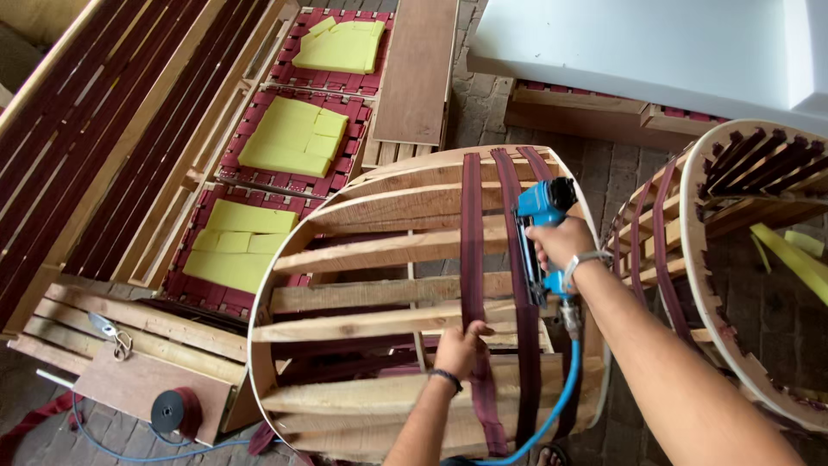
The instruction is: The person weaves maroon webbing straps across the wooden frame of a chair seat using a pneumatic staple gun. They stretch and staple the straps in parallel lines, cut excess material with scissors, and continue adding straps to complete the seat base.
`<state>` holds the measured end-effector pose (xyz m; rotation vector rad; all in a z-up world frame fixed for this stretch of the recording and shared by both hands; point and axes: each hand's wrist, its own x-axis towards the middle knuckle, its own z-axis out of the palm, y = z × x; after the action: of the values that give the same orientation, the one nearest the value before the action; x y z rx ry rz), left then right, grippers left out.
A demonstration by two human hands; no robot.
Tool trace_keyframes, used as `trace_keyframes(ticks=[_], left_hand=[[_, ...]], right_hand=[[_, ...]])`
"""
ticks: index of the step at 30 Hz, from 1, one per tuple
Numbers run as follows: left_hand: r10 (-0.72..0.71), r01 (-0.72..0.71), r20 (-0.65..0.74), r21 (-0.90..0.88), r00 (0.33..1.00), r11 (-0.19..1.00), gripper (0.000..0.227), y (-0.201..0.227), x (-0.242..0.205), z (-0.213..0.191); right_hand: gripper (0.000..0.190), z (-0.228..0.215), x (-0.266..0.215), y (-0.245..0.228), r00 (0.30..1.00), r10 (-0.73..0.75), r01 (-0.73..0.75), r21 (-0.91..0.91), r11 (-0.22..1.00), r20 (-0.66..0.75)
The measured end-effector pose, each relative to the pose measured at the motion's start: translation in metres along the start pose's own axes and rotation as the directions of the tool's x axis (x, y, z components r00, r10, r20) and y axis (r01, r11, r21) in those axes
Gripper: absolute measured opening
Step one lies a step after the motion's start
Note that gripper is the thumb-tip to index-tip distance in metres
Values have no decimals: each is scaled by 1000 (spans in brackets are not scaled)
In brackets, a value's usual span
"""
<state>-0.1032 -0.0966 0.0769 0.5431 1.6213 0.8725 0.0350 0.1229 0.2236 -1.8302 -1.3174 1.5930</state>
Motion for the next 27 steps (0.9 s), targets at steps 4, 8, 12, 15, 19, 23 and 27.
trace_keyframes(ticks=[4,8,12,15,19,23,27], left_hand=[[10,-11,34,19,999,1000,46,-5,0,4],[45,-33,80,-139,996,990,45,-13,0,7],[68,-56,56,-197,996,979,45,-30,-4,16],[68,-45,67,-305,995,951,42,-44,-14,24],[72,-19,121,-394,990,919,38,-68,-43,28],[-15,56,151,-270,988,961,40,-89,-65,18],[-76,91,113,-130,991,987,50,-127,-91,18]], right_hand=[[12,12,-36,8,985,16,-18,7,1000,174],[19,32,-57,23,993,-29,30,-1,1000,118],[23,41,-53,24,998,9,-2,-119,993,57],[23,41,-53,20,999,1,5,-200,980,32],[23,44,-57,21,1000,-20,24,-180,983,21],[17,46,-57,15,998,-61,63,-175,983,16],[20,45,-57,18,998,-56,60,-196,979,25]])
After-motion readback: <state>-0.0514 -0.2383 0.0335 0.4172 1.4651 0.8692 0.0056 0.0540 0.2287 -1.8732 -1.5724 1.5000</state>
